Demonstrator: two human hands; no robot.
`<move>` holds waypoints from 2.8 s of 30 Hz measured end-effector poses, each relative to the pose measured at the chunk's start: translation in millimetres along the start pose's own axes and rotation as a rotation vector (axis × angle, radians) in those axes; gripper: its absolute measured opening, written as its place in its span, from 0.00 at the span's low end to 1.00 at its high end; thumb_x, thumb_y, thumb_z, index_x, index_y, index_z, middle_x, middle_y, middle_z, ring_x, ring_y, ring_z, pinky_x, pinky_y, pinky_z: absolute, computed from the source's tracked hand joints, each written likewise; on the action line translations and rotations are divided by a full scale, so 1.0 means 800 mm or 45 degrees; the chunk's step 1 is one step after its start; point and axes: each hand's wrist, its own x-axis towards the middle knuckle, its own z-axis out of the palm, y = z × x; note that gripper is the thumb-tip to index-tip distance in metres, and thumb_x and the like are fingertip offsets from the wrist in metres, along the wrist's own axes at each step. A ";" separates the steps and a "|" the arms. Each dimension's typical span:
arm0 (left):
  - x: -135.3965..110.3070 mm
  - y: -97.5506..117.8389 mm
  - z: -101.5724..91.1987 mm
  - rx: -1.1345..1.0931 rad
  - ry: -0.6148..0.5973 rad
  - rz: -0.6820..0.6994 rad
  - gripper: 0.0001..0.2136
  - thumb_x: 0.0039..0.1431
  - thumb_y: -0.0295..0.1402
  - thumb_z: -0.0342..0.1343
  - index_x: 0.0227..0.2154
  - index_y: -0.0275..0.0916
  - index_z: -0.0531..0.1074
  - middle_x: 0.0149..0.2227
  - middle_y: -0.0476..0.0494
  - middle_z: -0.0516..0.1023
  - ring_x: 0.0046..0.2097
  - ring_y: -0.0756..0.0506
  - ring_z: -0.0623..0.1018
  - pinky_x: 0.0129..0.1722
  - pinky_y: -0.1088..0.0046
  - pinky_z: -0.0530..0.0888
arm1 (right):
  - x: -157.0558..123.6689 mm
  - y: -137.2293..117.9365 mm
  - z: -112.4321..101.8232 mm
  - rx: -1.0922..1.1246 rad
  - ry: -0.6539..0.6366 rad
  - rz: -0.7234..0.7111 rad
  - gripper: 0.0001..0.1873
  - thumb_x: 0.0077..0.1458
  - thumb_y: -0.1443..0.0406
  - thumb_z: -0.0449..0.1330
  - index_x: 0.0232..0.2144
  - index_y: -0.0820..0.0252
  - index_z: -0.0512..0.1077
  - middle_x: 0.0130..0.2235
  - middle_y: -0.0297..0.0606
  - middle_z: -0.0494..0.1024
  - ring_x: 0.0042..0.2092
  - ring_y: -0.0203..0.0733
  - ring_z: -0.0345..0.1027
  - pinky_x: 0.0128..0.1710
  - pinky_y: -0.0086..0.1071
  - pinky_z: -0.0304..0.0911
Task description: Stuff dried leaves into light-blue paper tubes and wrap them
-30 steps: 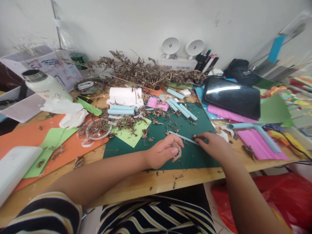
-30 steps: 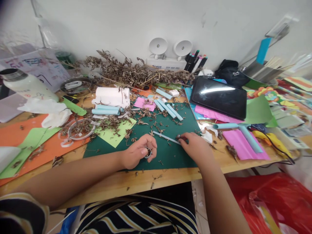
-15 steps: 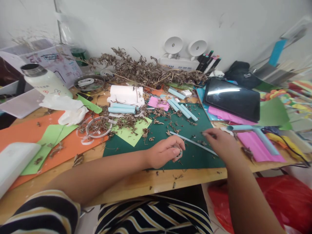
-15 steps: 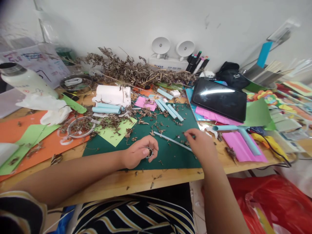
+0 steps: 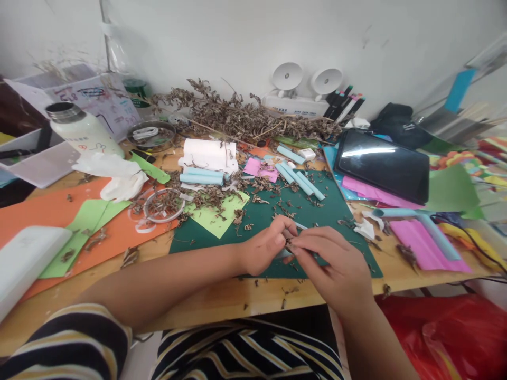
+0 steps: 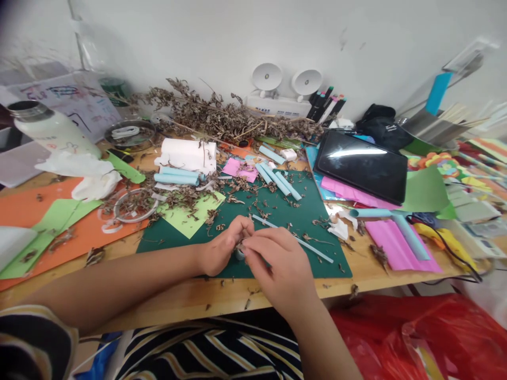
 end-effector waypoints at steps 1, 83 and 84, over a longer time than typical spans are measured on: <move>0.000 0.002 0.000 0.015 -0.006 -0.020 0.22 0.55 0.52 0.31 0.35 0.36 0.51 0.25 0.50 0.59 0.25 0.53 0.62 0.25 0.77 0.62 | 0.001 0.001 -0.004 -0.076 -0.027 -0.050 0.06 0.48 0.71 0.53 0.25 0.57 0.68 0.28 0.35 0.72 0.31 0.36 0.65 0.30 0.31 0.62; 0.014 0.023 0.003 -0.311 -0.092 -0.429 0.06 0.45 0.25 0.44 0.29 0.34 0.61 0.22 0.53 0.59 0.25 0.54 0.60 0.25 0.77 0.60 | -0.040 0.002 0.015 0.045 -0.062 0.122 0.18 0.50 0.64 0.51 0.45 0.59 0.61 0.54 0.46 0.57 0.54 0.48 0.52 0.49 0.47 0.54; 0.014 0.022 0.002 -0.307 -0.107 -0.431 0.07 0.46 0.25 0.44 0.30 0.34 0.61 0.23 0.52 0.59 0.26 0.54 0.60 0.26 0.78 0.61 | -0.038 0.004 0.015 0.039 -0.055 0.119 0.17 0.50 0.64 0.52 0.44 0.59 0.61 0.53 0.46 0.58 0.53 0.48 0.53 0.49 0.46 0.54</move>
